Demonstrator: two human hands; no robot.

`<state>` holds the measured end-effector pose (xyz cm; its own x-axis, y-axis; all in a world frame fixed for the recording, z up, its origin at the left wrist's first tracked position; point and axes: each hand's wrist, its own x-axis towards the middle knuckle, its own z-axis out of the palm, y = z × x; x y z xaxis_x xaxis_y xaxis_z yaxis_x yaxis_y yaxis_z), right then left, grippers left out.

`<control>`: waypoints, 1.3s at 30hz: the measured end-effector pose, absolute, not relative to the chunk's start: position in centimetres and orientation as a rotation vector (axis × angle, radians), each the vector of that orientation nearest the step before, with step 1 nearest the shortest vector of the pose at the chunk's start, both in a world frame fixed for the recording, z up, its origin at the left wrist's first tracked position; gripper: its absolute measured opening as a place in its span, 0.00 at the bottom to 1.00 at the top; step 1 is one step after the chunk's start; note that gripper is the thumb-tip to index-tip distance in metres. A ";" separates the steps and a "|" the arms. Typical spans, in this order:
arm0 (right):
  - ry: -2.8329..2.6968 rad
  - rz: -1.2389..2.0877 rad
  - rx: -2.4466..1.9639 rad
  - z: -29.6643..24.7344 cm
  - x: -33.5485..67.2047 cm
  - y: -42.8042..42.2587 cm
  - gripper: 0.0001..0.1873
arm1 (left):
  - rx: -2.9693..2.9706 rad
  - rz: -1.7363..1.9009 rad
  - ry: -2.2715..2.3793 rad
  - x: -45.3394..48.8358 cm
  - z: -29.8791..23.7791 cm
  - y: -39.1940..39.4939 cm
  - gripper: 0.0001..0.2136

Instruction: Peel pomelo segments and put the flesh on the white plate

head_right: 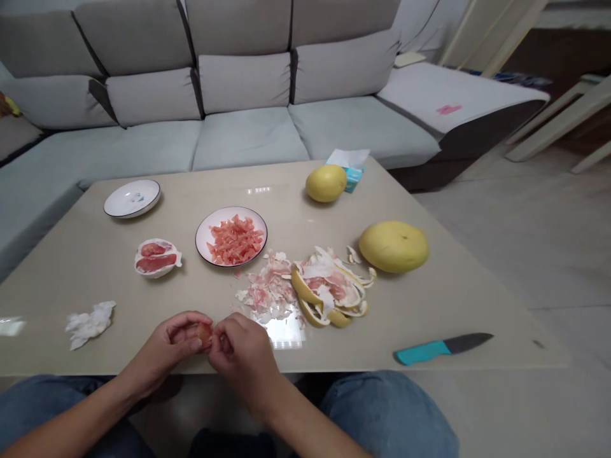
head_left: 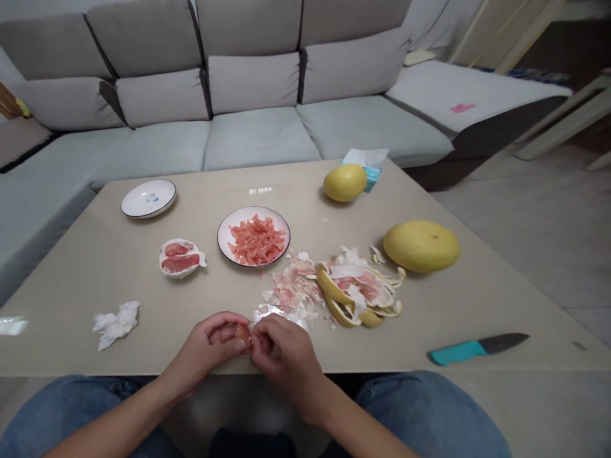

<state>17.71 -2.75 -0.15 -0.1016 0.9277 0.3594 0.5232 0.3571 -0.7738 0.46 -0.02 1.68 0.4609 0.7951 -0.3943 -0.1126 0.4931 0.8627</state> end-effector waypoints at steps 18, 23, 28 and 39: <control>-1.376 1.147 -1.326 0.6 18.6 -1.8 0.06 | 0.716 0.690 0.876 -0.5 2.3 0.2 0.15; -1.359 1.147 -1.351 0.6 18.7 -1.6 0.07 | 0.674 0.711 0.910 -0.5 2.2 0.5 0.12; -1.363 1.181 -1.357 0.6 18.7 -1.5 0.07 | 0.597 0.744 0.944 -0.5 2.1 0.9 0.11; -1.335 1.299 -1.360 0.5 18.7 -1.4 0.07 | 0.510 0.783 0.937 -0.6 1.7 1.1 0.10</control>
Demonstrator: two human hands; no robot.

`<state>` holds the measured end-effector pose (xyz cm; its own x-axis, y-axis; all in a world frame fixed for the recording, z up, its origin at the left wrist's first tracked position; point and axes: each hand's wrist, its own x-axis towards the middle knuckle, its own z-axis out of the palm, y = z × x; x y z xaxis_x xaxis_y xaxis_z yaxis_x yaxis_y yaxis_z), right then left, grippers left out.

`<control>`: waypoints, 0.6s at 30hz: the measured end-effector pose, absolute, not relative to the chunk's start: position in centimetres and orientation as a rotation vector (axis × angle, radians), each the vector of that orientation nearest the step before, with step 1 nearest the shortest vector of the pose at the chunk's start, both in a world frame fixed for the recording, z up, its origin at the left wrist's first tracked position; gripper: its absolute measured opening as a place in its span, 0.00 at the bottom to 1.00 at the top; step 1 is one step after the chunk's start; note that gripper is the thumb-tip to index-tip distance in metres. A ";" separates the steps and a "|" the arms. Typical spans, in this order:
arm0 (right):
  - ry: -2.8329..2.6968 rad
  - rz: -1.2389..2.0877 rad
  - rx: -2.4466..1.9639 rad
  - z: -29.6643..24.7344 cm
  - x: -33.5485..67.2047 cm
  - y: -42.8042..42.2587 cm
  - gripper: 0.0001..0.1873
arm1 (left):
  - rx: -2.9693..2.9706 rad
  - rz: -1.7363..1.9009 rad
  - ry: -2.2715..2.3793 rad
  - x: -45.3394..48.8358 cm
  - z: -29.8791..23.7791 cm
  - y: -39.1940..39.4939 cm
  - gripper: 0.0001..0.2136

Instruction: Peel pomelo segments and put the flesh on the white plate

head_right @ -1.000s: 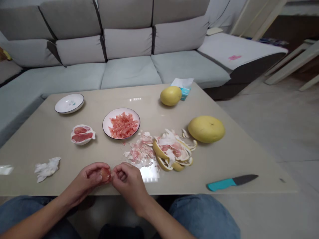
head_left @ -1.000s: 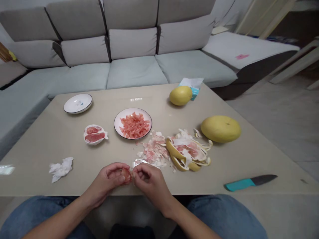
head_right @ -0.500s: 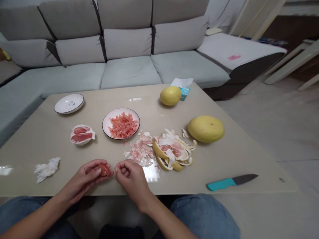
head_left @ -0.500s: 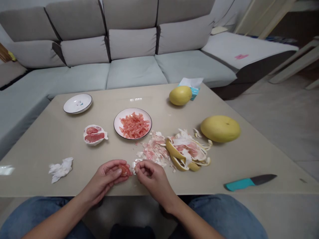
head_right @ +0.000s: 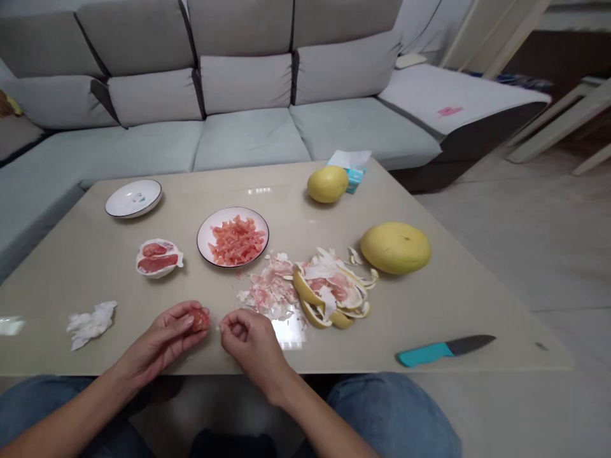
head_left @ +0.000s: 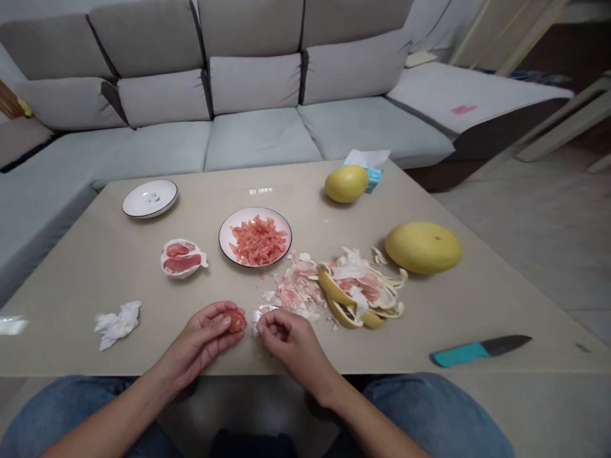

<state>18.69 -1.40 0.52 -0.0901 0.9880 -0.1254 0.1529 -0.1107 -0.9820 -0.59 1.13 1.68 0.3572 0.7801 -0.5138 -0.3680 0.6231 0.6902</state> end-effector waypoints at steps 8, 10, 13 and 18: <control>-1.183 1.487 -1.289 0.4 18.9 -1.3 0.09 | 0.478 0.767 0.907 -0.5 1.8 1.2 0.10; -1.133 1.528 -1.257 0.5 18.8 -1.4 0.10 | 0.467 0.759 0.893 -0.5 1.8 1.2 0.10; -1.095 1.547 -1.233 0.7 18.8 -1.3 0.10 | 0.458 0.742 0.880 -0.5 1.8 1.2 0.09; -1.066 1.551 -1.212 0.9 19.1 -1.1 0.11 | 0.446 0.695 0.870 -0.6 2.0 1.1 0.11</control>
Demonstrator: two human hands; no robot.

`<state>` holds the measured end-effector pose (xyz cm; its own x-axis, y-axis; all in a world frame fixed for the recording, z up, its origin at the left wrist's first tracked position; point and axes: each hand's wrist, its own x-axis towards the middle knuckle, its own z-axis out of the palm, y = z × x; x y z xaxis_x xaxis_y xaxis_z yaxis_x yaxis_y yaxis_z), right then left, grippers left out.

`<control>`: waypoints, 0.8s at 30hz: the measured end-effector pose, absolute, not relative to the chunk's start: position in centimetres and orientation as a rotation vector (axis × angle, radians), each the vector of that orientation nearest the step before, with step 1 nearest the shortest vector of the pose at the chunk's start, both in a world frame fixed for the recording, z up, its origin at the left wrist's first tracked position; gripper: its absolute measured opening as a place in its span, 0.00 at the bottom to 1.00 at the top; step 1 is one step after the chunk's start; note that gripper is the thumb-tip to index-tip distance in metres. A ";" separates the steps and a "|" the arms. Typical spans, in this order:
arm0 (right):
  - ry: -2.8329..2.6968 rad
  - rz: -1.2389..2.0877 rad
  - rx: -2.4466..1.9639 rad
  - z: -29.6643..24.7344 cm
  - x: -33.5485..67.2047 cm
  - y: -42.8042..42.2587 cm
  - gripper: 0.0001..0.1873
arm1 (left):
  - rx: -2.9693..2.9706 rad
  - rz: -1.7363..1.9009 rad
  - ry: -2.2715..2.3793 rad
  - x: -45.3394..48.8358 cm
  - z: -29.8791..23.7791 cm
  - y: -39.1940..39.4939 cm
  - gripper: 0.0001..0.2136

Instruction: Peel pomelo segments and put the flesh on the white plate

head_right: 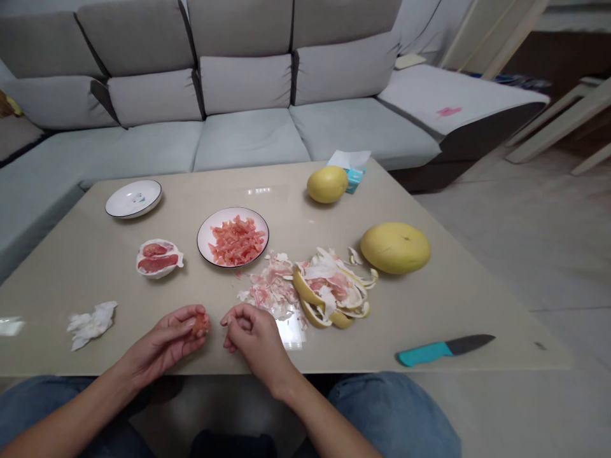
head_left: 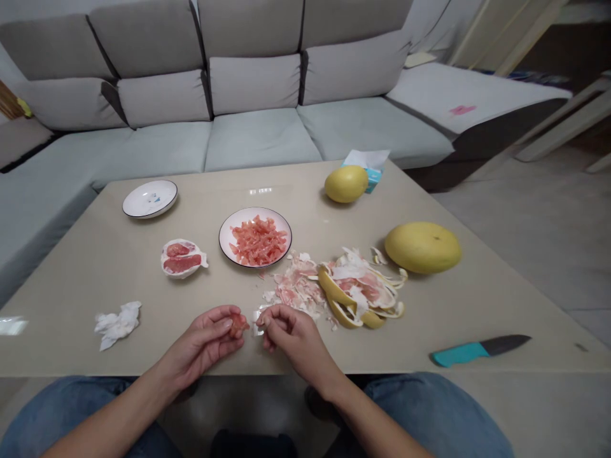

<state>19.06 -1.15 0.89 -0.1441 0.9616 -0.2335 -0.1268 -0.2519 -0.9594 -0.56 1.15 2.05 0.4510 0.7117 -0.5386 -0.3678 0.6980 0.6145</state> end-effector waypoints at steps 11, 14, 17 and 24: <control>-1.602 0.732 -1.371 -0.6 21.4 0.0 0.08 | 0.414 0.699 0.844 -0.7 2.2 1.2 0.10; -1.812 0.345 -1.443 -1.4 22.0 0.4 0.06 | 0.452 0.703 0.851 -0.7 2.2 1.2 0.09; -1.903 0.167 -1.497 -1.5 22.2 0.7 0.08 | 0.493 0.703 0.872 -0.7 2.2 1.1 0.10; -1.937 0.117 -1.550 -1.1 22.2 0.6 0.11 | 0.532 0.720 0.888 -0.7 2.2 1.1 0.11</control>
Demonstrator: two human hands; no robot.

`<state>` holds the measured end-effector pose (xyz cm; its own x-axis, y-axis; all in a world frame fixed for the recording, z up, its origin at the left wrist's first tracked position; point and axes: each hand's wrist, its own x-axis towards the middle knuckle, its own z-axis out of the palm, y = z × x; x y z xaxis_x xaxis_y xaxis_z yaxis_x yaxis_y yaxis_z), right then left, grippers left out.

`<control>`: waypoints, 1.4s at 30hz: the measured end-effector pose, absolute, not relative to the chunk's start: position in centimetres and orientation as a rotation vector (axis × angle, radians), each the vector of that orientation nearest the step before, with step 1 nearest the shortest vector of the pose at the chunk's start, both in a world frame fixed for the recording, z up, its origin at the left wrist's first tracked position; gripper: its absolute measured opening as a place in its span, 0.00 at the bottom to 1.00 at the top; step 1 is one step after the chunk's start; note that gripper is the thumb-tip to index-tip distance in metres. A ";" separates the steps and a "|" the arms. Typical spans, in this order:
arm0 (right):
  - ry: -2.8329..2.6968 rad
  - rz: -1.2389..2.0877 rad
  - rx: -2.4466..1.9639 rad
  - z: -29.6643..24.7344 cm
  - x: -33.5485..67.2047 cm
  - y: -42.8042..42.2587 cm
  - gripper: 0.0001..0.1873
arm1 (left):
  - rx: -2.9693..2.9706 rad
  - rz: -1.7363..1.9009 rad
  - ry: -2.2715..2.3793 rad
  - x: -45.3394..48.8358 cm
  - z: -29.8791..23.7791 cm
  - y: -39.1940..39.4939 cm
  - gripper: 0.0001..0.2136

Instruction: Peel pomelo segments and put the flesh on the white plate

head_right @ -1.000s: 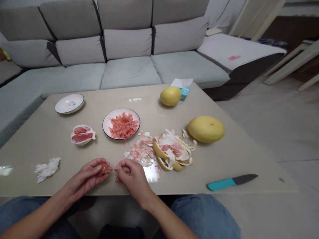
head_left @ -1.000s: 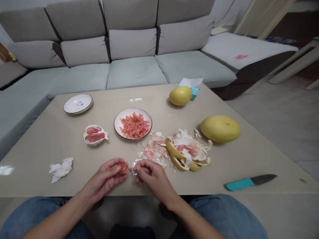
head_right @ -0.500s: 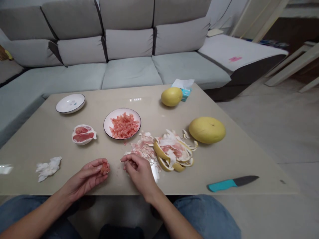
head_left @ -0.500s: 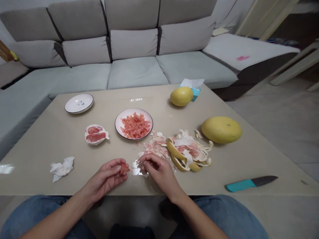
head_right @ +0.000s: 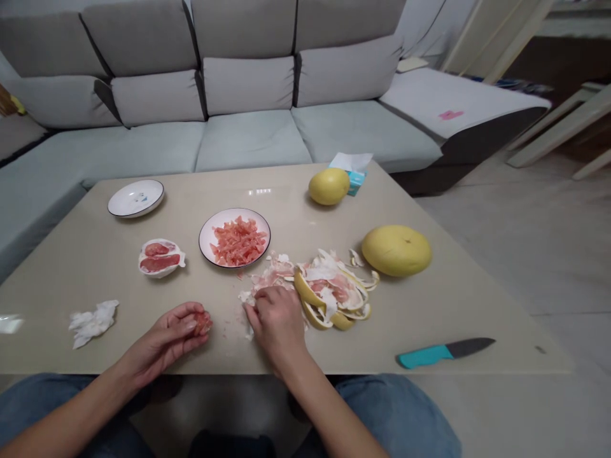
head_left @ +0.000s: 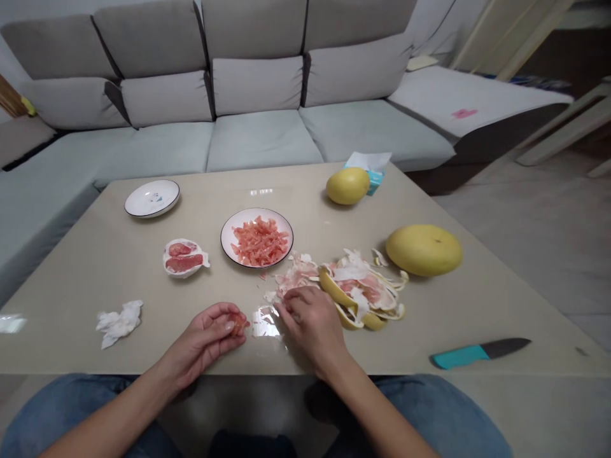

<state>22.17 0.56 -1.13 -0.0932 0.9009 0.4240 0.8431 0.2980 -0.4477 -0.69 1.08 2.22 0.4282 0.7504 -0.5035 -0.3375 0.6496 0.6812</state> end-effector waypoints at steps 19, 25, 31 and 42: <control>-1.378 1.464 -1.163 0.3 19.8 -1.1 0.13 | 0.792 0.742 0.950 -0.1 2.4 0.5 0.08; -1.187 1.608 -1.098 0.1 18.5 -1.4 0.13 | 0.906 0.759 0.971 0.0 2.3 0.2 0.07; -1.106 1.613 -1.120 0.1 18.4 -1.4 0.09 | 0.948 0.794 0.996 -0.2 2.2 0.2 0.07; -1.257 1.385 -1.165 0.3 18.1 -1.6 0.02 | 0.853 0.765 0.925 -0.4 2.8 0.2 0.06</control>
<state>18.11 -1.63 0.34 -0.1467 0.9868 -0.0691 -0.0270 -0.0739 -0.9969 -0.35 0.23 2.78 0.4010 0.8451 -0.3536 -0.1890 0.4540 0.8707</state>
